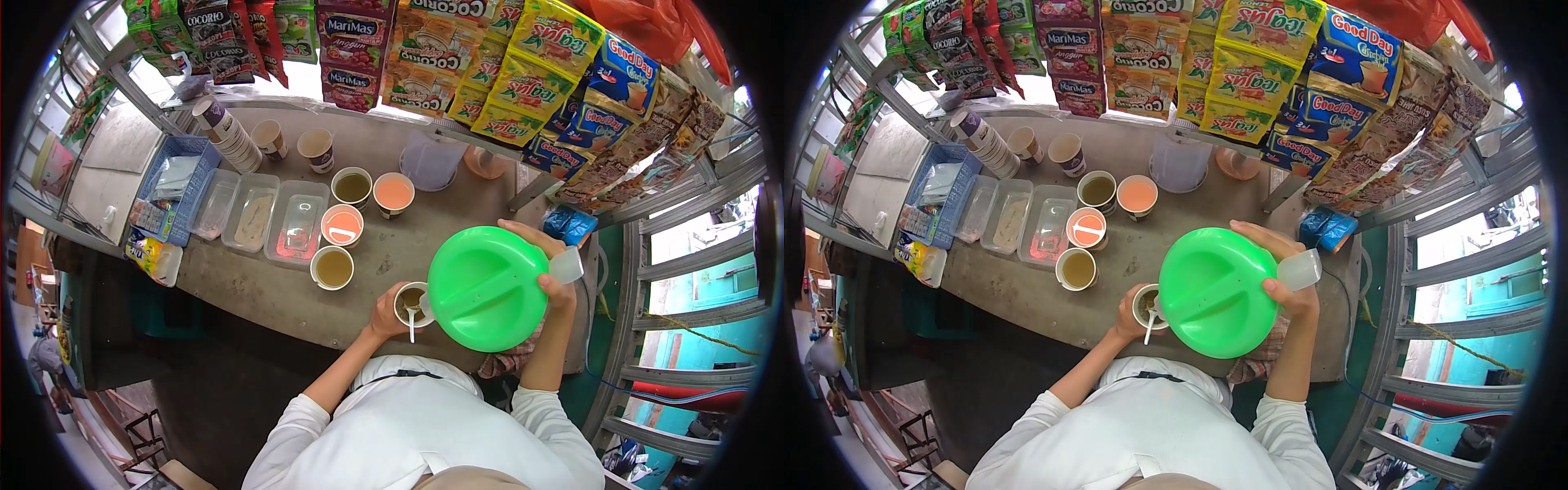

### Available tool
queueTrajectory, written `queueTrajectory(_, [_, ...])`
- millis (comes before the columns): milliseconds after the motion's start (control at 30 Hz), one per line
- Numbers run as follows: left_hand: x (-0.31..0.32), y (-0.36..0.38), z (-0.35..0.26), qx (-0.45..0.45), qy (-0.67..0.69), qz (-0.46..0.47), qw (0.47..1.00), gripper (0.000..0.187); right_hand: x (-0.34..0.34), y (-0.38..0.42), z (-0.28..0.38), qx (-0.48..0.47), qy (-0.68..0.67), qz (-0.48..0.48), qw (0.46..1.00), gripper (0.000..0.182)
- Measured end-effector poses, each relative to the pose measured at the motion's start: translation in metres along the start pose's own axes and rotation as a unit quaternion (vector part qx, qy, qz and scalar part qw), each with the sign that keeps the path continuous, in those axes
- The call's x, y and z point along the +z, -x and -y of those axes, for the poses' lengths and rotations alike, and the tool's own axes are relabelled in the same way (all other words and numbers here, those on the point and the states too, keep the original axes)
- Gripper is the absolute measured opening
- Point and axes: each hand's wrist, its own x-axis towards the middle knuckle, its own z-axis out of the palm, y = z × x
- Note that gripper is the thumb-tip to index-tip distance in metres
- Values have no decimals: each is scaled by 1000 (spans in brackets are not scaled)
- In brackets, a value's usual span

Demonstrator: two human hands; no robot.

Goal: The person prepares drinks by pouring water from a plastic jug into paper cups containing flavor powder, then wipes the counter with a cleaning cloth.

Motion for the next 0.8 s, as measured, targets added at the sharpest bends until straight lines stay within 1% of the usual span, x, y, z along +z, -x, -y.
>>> queueTrajectory(800, [-1, -1, -3, -11, -18, 13, 1000, 95, 1, -1, 1, 1, -10, 8, 1000, 82])
